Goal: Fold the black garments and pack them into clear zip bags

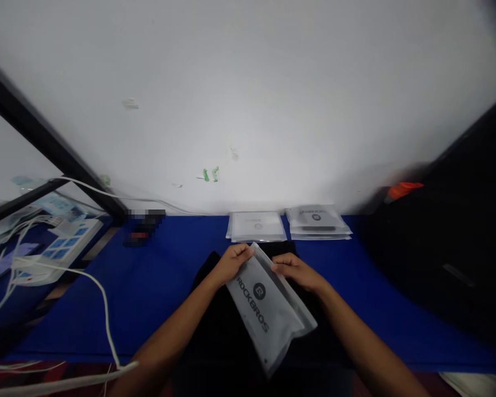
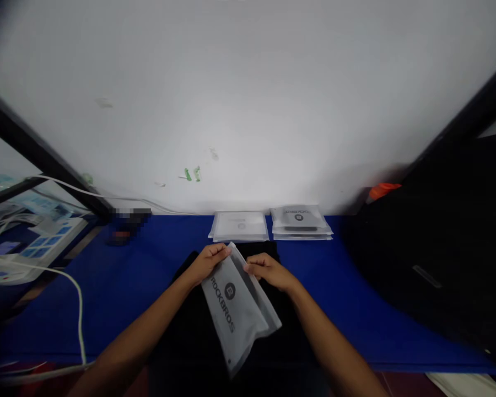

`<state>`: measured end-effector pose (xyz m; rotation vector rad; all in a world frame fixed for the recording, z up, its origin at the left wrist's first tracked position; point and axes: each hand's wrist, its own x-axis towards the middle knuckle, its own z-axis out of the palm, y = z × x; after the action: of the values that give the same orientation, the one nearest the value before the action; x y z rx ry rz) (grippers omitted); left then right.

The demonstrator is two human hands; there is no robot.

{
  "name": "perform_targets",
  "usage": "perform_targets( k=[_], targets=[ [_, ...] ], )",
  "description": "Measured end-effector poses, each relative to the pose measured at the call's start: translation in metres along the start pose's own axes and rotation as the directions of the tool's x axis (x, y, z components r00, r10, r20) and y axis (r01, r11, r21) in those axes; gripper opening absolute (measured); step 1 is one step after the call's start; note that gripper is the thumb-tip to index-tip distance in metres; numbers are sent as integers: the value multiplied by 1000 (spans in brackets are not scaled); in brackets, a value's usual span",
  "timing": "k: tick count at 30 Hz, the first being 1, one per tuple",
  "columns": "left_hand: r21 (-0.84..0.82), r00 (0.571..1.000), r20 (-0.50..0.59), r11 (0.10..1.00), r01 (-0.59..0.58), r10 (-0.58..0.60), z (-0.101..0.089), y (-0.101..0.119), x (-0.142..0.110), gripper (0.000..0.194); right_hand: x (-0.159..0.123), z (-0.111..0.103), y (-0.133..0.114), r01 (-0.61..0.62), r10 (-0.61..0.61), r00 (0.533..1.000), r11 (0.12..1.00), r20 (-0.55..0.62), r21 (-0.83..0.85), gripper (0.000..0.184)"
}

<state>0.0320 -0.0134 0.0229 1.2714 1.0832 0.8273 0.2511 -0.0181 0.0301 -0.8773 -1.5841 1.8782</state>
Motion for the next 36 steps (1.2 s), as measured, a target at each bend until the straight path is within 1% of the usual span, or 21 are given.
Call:
perform_targets(
  k=[1, 3, 5, 7, 12, 15, 17, 18, 20, 22, 24, 26, 28, 29, 31, 33, 36],
  targets=[
    [42, 999, 37, 999, -11, 10, 2, -1, 0, 49, 3, 2, 0, 14, -17, 999, 998, -46, -61, 40],
    [149, 993, 99, 986, -73, 58, 6, -2, -1, 47, 8, 6, 3, 44, -68, 988, 984, -137, -172, 44],
    [237, 985, 117, 960, -152, 127, 10, -4, -2, 44, 13, 9, 7, 73, -126, 972, 963, -196, -259, 46],
    [270, 979, 110, 942, -197, 173, 13, -5, -3, 39, 16, 10, 11, 93, -167, 960, 947, -227, -308, 48],
    [303, 970, 117, 922, -240, 214, 16, -6, -5, 32, 18, 12, 15, 92, -171, 950, 953, -261, -289, 45],
    [349, 967, 80, 902, -253, 240, 17, -4, -6, 31, 16, 15, 12, 75, -138, 959, 966, -247, -246, 45],
    [370, 967, 28, 896, -245, 252, 12, -1, -5, 30, 13, 16, 9, 55, -99, 973, 977, -211, -206, 46],
    [375, 966, -16, 897, -234, 258, 7, 0, -4, 30, 11, 16, 7, 47, -84, 979, 980, -188, -196, 46],
    [372, 953, -137, 906, -202, 269, -8, 3, -1, 29, 6, 11, 3, 37, -62, 990, 980, -126, -197, 46],
    [355, 919, -280, 919, -168, 276, -29, 6, 3, 28, -1, 3, -2, 33, -44, 998, 979, -55, -202, 45],
    [333, 874, -400, 932, -141, 275, -48, 8, 7, 29, -8, -7, -6, 30, -31, 1000, 979, -3, -203, 44],
    [307, 854, -442, 941, -143, 274, -59, 8, 9, 30, -14, -15, -9, 17, -9, 999, 976, 36, -217, 43],
    [275, 872, -413, 949, -156, 263, -60, 8, 9, 32, -17, -19, -11, 7, 8, 998, 974, 64, -228, 41],
    [262, 886, -386, 952, -160, 255, -57, 8, 9, 33, -17, -19, -12, 17, -6, 999, 975, 53, -222, 40],
    [245, 914, -332, 957, -157, 235, -48, 8, 7, 34, -15, -17, -12, 62, -65, 998, 980, -9, -187, 34],
    [248, 934, -280, 956, -153, 223, -36, 8, 4, 34, -12, -12, -11, 101, -112, 992, 981, -63, -166, 33],
    [253, 955, -210, 955, -156, 212, -20, 9, -1, 32, -9, -5, -8, 108, -118, 992, 972, -34, -207, 36]
  ],
)
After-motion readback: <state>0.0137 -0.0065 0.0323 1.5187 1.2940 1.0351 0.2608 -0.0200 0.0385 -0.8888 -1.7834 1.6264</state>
